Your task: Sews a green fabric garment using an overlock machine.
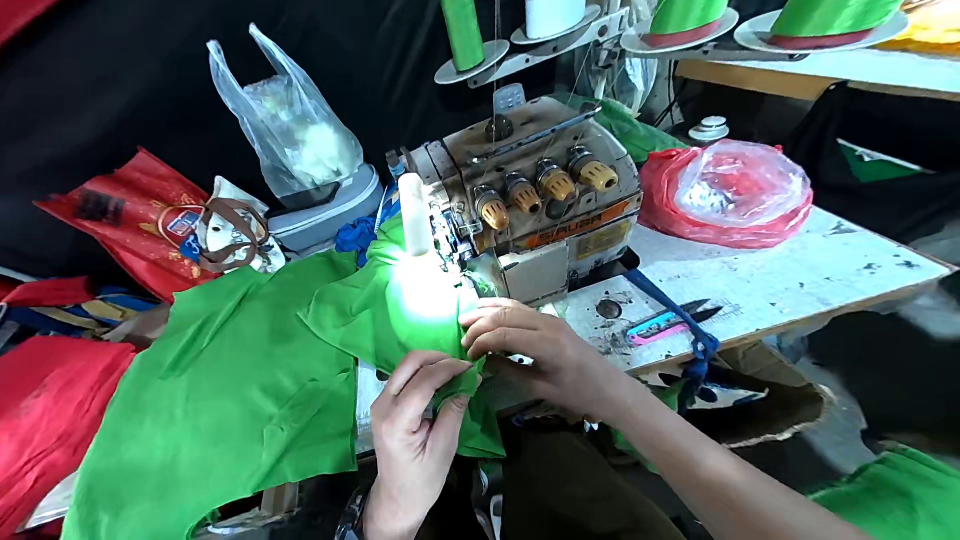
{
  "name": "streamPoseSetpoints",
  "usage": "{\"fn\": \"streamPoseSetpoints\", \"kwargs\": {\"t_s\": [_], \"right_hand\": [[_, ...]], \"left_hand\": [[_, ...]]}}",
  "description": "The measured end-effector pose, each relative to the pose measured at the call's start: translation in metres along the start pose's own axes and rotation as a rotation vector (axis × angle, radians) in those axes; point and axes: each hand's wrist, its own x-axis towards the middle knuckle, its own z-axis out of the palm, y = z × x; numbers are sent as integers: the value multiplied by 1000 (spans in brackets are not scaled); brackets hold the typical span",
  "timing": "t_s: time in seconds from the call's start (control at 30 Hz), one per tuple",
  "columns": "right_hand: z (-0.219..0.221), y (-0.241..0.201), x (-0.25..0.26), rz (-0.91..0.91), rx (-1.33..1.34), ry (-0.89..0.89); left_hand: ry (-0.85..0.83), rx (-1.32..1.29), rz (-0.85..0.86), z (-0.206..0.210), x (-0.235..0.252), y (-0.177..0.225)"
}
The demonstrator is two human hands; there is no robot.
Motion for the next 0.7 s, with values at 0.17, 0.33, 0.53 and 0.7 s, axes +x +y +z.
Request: {"fn": "streamPoseSetpoints", "kwargs": {"t_s": [0.17,0.33,0.53,0.7], "right_hand": [[5,-13,-1,46,-21,55],[3,-17,9,64,-13,-17],[2,-34,17,114,111,24],[1,-39,21,201,161,45]], "left_hand": [[54,-6,-8,3,-3,-3],[59,-66,-47,-3,3,2],[49,-178,-157,-6,3,9],[12,-182,-144,-11,2,6]]}}
